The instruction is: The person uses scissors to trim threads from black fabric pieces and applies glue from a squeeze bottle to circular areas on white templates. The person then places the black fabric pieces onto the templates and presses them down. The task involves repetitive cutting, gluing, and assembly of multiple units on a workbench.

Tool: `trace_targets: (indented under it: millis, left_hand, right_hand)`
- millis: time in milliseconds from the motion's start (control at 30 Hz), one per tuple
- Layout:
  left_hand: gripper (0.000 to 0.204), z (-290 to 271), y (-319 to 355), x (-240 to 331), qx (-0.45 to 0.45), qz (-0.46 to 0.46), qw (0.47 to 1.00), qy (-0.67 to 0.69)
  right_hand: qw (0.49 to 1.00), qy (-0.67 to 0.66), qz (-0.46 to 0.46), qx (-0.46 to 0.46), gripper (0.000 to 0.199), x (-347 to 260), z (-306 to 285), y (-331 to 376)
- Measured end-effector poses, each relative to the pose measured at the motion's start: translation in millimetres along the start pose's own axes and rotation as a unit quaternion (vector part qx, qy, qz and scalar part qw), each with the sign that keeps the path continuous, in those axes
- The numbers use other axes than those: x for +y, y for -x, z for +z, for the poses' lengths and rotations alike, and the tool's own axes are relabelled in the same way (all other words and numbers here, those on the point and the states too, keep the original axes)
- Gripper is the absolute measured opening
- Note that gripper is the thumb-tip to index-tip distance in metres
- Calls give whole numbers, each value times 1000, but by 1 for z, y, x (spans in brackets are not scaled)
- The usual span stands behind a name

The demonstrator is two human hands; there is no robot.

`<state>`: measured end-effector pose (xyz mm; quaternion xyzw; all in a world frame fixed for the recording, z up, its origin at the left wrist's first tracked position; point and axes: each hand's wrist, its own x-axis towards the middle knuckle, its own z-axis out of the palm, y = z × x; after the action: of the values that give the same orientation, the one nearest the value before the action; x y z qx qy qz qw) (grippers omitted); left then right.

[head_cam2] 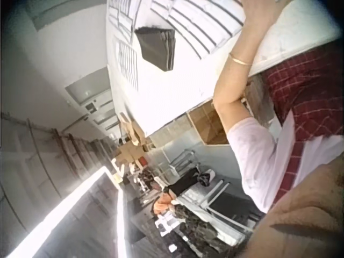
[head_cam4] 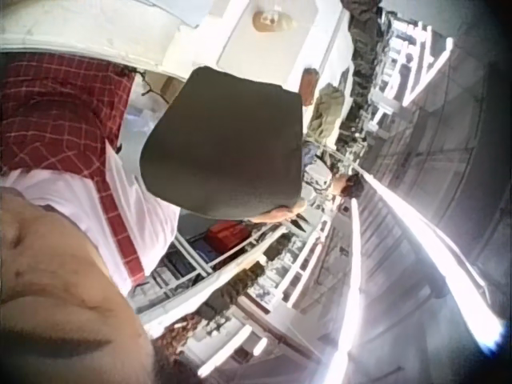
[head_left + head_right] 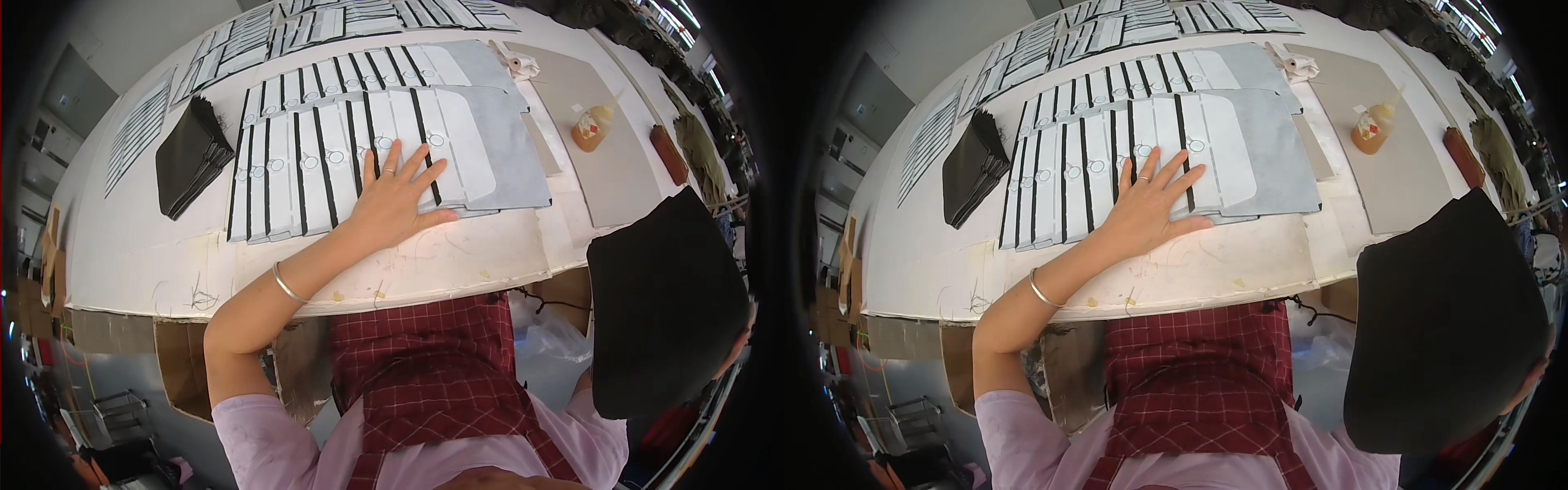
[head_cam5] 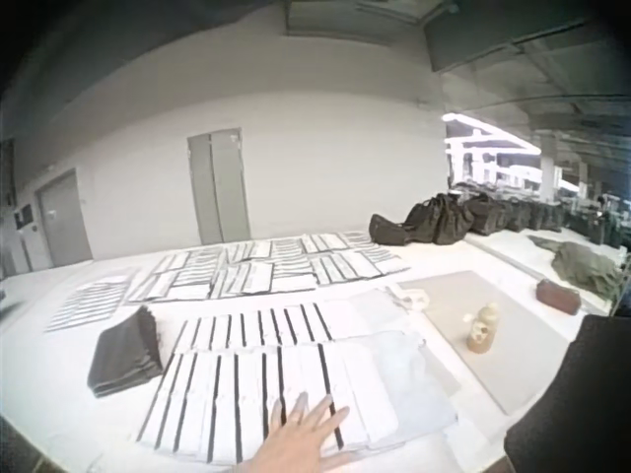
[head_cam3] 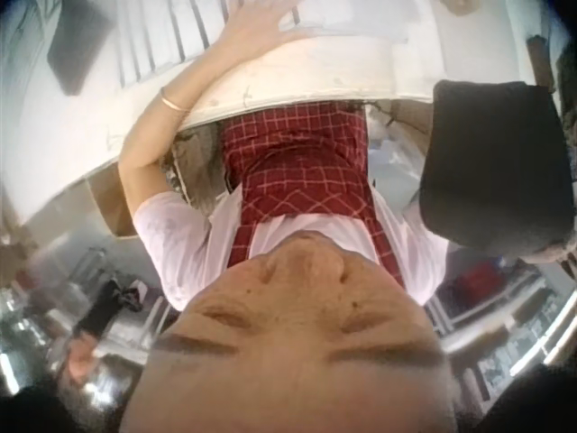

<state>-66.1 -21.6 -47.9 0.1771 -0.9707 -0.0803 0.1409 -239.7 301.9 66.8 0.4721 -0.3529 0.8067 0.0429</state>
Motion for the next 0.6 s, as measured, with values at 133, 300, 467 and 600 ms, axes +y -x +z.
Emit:
trace_targets:
  millis: [133,300,467,600]
  left_hand:
    - [87,6,-1,-1,3,-5,1000,0]
    - [75,-7,3,2,13,-11,1000,13]
    - [56,9,21,-35,110,73,914,385]
    - [48,-42,59,-28,36,-118,799,589]
  right_hand:
    - [999,-35,30,-25,23,3,1,1]
    - [993,-64,93,-37,25,12,7,4]
    - [974,-51,220,-9,28,30,22,30]
    - [942,33,325,79,32,52,23,94]
